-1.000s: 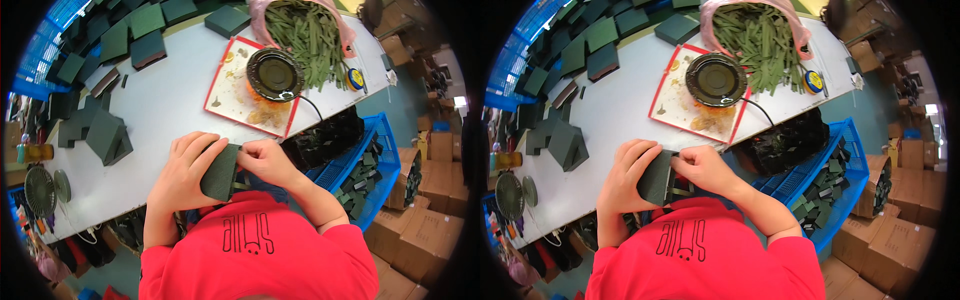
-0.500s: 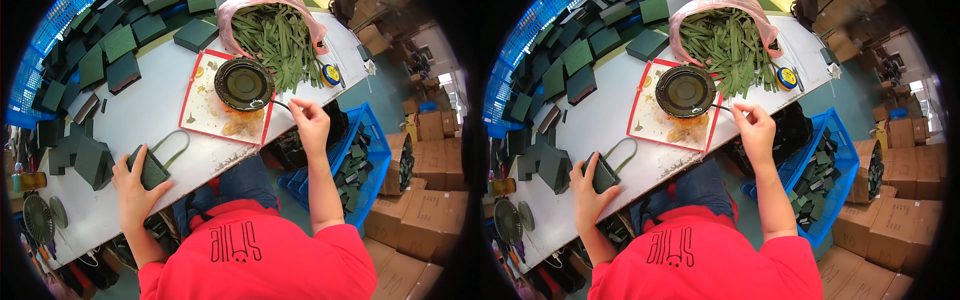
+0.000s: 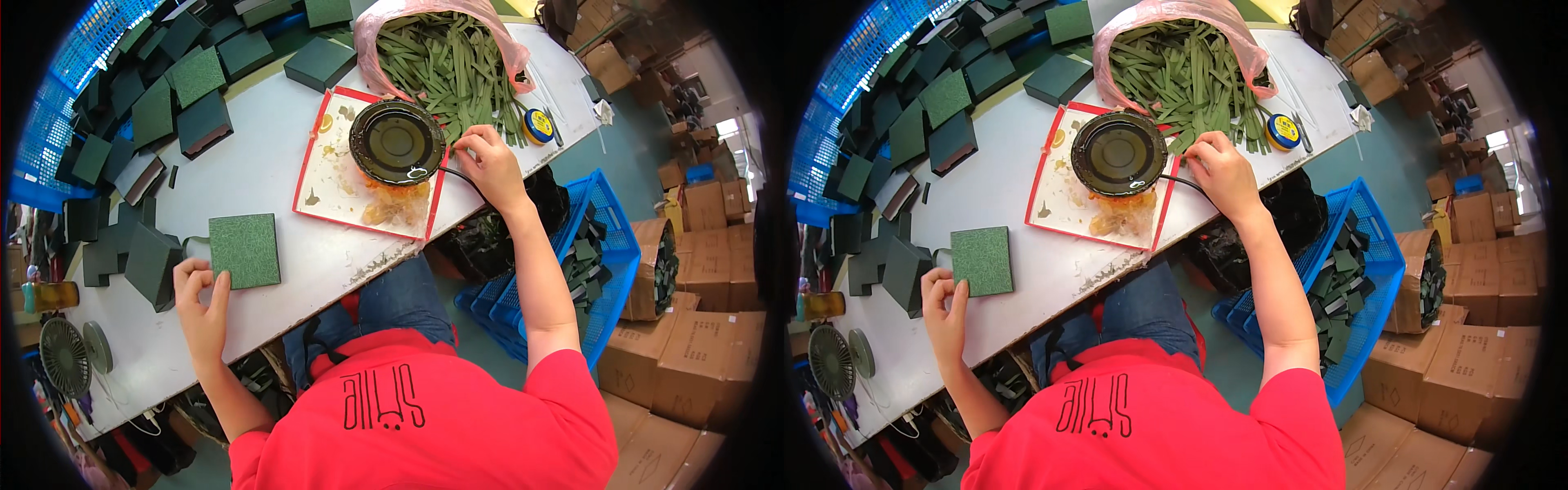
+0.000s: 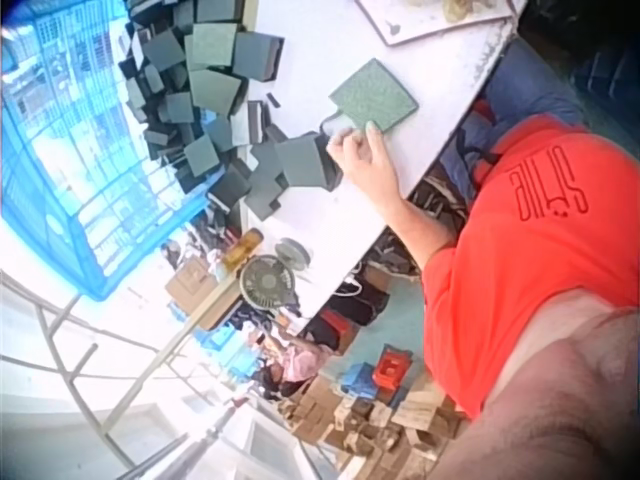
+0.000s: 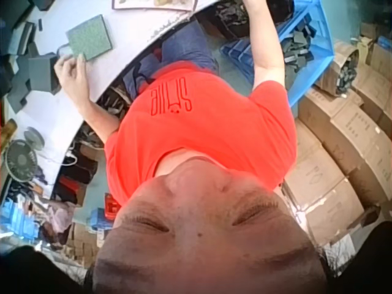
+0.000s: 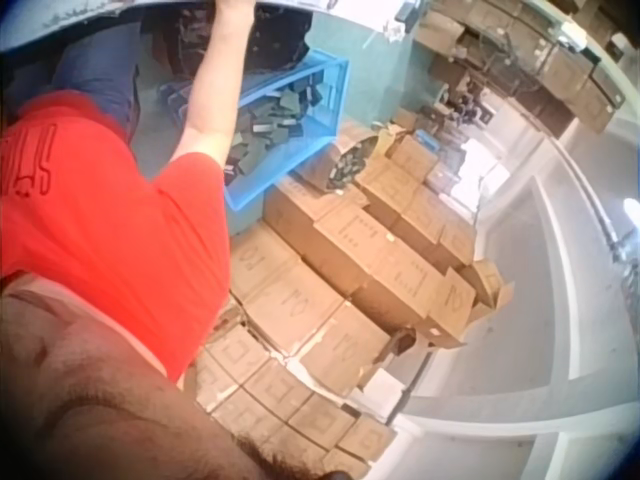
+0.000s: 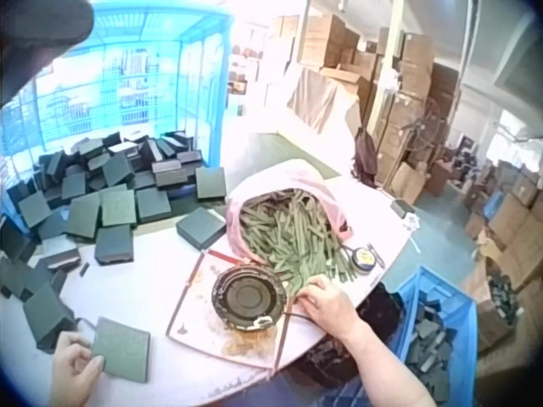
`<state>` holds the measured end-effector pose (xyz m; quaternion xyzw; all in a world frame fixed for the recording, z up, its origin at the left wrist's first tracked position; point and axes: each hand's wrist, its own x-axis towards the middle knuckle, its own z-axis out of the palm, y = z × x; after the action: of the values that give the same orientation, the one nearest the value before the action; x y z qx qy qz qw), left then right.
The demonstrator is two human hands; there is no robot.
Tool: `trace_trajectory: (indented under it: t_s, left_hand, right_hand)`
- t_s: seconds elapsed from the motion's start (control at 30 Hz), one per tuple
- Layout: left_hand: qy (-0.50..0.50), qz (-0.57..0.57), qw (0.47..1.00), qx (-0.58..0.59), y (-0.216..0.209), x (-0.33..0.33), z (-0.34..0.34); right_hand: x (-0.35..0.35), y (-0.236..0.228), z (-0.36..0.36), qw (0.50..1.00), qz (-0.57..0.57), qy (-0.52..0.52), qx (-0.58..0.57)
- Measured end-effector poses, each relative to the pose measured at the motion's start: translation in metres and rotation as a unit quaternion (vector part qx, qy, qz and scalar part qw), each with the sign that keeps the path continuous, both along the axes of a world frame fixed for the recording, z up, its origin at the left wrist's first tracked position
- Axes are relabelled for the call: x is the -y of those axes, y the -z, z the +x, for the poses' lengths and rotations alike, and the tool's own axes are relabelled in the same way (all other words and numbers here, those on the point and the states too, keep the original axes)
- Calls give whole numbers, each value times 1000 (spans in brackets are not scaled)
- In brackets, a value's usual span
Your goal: The person attaches green ribbon handles to small dark green boxes by hand. They pick up a box, thread a ribbon through the side slots, and pull it tight to secure the handle. The person repeats this process for multiple boxes, placing the finished items on the table.
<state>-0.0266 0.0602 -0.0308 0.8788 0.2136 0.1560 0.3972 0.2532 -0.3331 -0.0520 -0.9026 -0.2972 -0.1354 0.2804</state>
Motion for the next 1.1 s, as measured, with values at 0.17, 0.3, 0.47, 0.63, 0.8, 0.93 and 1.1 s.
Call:
trace_trajectory:
  t_s: [0.17, 0.3, 0.47, 0.63, 0.8, 0.93, 1.1]
  left_hand:
    - [60, 208, 963, 159, -26, 18, 9]
    - [163, 219, 957, 102, -32, 27, 16]
    - [294, 190, 937, 3, -34, 44, 28]
    - [261, 246, 929, -92, -34, 50, 33]
    - [193, 260, 940, -111, -31, 50, 32]
    - [176, 252, 944, -120, -24, 51, 31]
    - [174, 241, 948, -113, -19, 51, 31]
  right_hand:
    - [3, 4, -6, 976, 187, 15, -108]
    - [6, 12, -5, 922, 332, 20, -199]
    - [2, -4, -14, 877, 407, 57, -250]
    - [7, -27, -26, 861, 435, 84, -249]
    - [-4, -97, -93, 919, 335, 120, -170]
    - [-24, -102, -129, 865, 381, 70, -318]
    - [-45, -56, -115, 786, 408, 60, -461]
